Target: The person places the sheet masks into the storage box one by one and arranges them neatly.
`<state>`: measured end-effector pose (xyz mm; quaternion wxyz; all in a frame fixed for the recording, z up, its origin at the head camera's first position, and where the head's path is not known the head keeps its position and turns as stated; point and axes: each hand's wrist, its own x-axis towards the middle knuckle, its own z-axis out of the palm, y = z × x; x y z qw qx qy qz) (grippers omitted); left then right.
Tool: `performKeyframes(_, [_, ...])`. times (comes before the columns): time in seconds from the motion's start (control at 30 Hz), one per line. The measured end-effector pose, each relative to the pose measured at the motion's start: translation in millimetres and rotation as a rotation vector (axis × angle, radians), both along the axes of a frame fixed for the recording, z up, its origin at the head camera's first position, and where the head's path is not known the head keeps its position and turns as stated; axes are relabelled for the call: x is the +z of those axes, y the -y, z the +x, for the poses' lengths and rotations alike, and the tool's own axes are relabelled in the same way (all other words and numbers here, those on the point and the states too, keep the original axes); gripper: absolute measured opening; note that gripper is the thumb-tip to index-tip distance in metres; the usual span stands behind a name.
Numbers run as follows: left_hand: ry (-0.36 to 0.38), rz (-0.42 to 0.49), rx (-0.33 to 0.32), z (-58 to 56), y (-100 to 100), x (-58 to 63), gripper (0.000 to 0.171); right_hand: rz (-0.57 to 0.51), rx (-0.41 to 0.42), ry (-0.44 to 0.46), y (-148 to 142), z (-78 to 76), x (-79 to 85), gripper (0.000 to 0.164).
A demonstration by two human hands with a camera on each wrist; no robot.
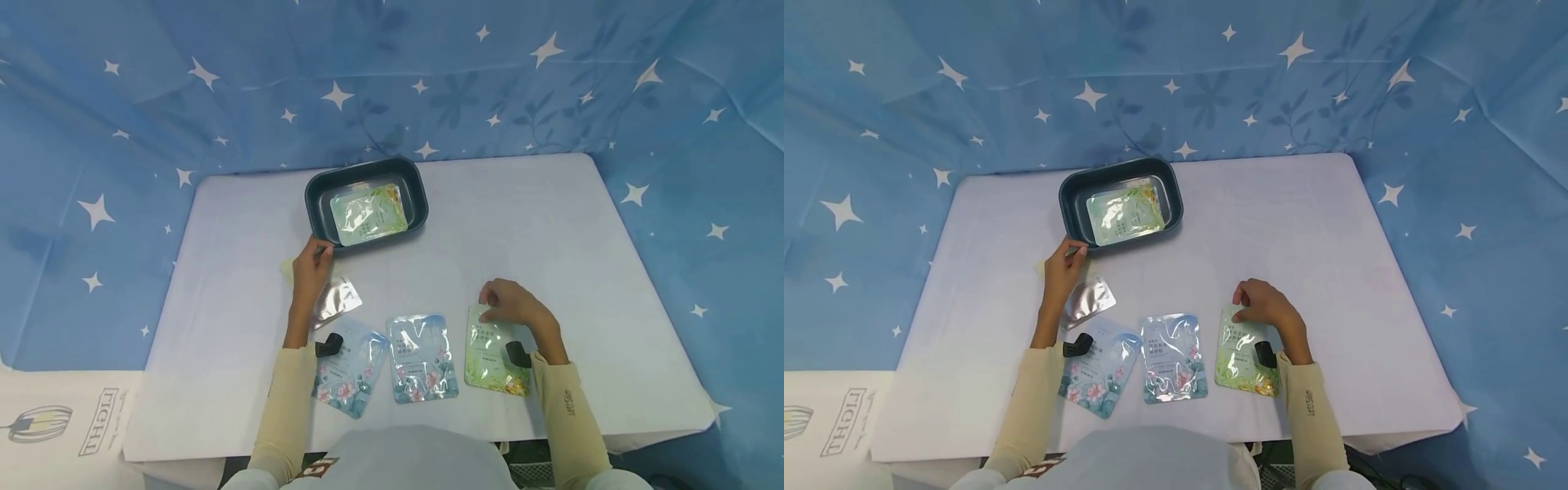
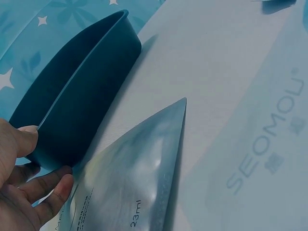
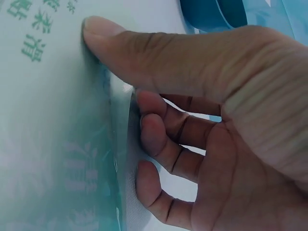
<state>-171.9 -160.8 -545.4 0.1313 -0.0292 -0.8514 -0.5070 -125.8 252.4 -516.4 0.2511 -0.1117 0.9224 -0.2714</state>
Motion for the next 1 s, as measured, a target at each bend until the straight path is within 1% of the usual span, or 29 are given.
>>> performKeyframes(0.07, [0.005, 0.002, 0.002, -0.7, 0.2, 0.9, 0.011, 0.010, -0.016, 0.003, 0.8, -1.2, -1.2, 0.025])
performKeyframes(0.17, [0.012, 0.003, 0.001, -0.9, 0.2, 2.2, 0.011, -0.016, -0.031, -0.014, -0.6, -2.0, -3.3, 0.018])
performKeyframes(0.23, [0.019, 0.001, 0.004, -0.7, 0.4, 2.3, 0.011, -0.053, -0.040, -0.043, -3.2, -2.0, -4.4, 0.014])
performKeyframes(0.33, [0.027, -0.003, 0.007, -0.4, 0.6, 1.9, 0.011, -0.101, -0.061, -0.125, -8.7, -2.0, -5.4, 0.012])
performKeyframes(0.47, [0.035, -0.003, 0.008, -0.4, 0.3, 1.1, 0.012, -0.126, -0.125, -0.212, -16.5, -3.4, -6.0, 0.012])
performKeyframes(0.53, [0.033, -0.006, 0.006, -0.8, 0.1, 1.3, 0.013, -0.131, -0.162, -0.225, -19.4, -4.9, -5.8, 0.013])
performKeyframes(0.63, [0.032, -0.010, 0.010, -1.5, -0.2, 2.5, 0.013, -0.129, -0.214, -0.220, -22.4, -7.3, -6.3, 0.015])
performKeyframes(0.77, [0.041, -0.010, 0.013, -1.5, 0.0, 3.1, 0.013, -0.137, -0.289, -0.195, -25.3, -7.2, -8.3, 0.022])
performKeyframes(0.87, [0.042, -0.023, 0.017, -0.8, 0.6, 2.8, 0.015, -0.158, -0.342, -0.154, -26.7, -5.8, -9.5, 0.030])
performKeyframes(0.93, [0.039, -0.029, 0.018, -0.3, 0.6, 2.6, 0.018, -0.171, -0.363, -0.123, -27.8, -4.7, -9.7, 0.034])
performKeyframes(1.0, [0.026, -0.034, 0.017, 0.0, 0.5, 2.3, 0.020, -0.201, -0.378, -0.073, -28.9, -4.4, -8.7, 0.042])
